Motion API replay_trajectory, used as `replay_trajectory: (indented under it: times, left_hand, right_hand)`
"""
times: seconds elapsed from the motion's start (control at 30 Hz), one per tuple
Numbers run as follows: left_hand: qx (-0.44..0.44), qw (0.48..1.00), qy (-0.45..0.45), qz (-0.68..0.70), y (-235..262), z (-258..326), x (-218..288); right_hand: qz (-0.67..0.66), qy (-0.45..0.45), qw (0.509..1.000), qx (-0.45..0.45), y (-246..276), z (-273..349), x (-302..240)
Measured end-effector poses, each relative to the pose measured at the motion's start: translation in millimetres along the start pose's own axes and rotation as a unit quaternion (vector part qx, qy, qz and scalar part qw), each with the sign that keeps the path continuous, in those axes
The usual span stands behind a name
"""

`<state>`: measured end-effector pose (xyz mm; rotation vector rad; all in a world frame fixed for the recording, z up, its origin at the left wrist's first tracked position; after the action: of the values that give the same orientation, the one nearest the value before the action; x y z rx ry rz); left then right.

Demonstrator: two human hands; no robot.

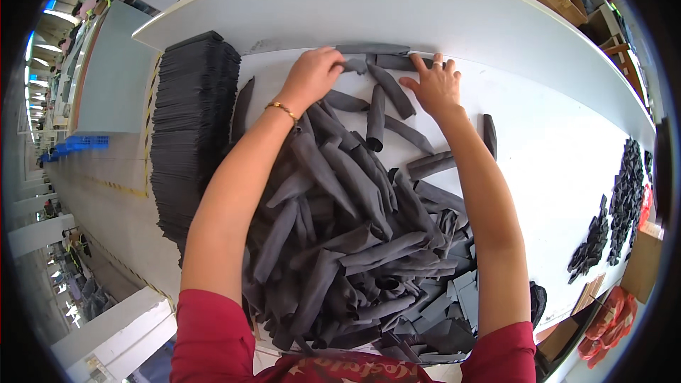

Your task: Fold grey foam strips and stack them on the workbench.

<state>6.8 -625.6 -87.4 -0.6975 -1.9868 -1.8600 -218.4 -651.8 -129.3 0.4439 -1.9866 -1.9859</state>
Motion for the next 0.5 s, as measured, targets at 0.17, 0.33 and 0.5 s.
replay_trajectory:
  times: [0.17, 0.33, 0.5]
  left_hand:
    - [0.026, 0.984, 0.11, 0.137, 95, 46, 10]
    - [-0.095, 0.88, 0.213, 0.413, 150, 157, 44]
    - [-0.123, 0.79, 0.249, 0.546, 168, 280, 82]
  right_hand:
    - [-0.182, 0.193, 0.964, 0.009, -22, 37, -52]
    - [-0.364, 0.081, 0.919, 0.128, 109, 145, -70]
    - [-0.439, 0.109, 0.891, 0.042, 209, 259, -169]
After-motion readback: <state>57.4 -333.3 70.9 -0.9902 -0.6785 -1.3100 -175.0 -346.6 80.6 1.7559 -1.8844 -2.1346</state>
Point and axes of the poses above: each hand's wrist, its own z-axis away from the middle knuckle, its own y-axis out of the back of the hand, x = y × z, the point moved 9 cm from there along -z, towards the middle knuckle, and after that the axes turned 15 degrees about y, right-handed, at the moved point
